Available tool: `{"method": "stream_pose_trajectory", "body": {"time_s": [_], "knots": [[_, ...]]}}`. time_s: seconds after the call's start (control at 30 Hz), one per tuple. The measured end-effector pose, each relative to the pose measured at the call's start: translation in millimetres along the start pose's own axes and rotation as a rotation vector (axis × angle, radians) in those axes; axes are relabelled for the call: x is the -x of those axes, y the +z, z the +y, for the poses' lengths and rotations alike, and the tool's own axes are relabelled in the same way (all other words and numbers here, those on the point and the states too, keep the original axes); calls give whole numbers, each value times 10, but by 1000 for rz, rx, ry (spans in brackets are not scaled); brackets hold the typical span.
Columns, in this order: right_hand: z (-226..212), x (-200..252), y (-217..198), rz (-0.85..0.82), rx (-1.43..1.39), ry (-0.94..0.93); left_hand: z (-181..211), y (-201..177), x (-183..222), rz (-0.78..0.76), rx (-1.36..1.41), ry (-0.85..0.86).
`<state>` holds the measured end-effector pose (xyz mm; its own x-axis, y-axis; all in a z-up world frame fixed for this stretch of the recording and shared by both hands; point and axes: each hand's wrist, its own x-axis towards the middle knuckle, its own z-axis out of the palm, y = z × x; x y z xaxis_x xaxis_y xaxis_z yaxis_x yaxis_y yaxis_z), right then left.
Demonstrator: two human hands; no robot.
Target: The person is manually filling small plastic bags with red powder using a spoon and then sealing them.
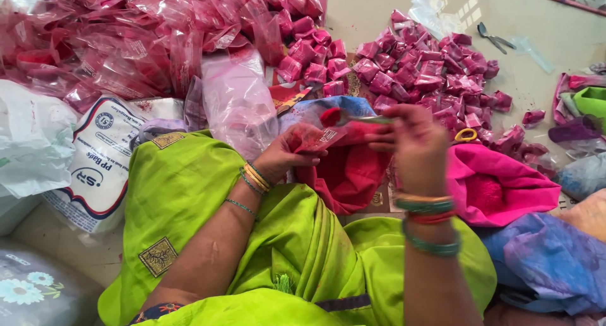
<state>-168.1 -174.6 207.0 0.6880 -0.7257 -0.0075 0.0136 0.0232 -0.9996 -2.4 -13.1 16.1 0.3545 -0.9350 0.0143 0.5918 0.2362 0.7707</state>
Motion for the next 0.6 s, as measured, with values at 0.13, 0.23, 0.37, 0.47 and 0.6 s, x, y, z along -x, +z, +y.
{"method": "stream_pose_trajectory", "body": {"time_s": [0.13,0.23,0.37,0.47,0.6], "knots": [[-63,261,311,-185,757,-549,90,65,32,14,46,-33],[-131,338,341,-387,1064,-866,140,70,58,-37,77,-15],[-154,386,261,-248,1026,-955,228,107,84,-115,134,-19],[28,430,226,-54,611,-802,241,116,109,-157,242,-41],[410,296,-73,274,-95,-444,171,42,96,-267,375,-34]]}}
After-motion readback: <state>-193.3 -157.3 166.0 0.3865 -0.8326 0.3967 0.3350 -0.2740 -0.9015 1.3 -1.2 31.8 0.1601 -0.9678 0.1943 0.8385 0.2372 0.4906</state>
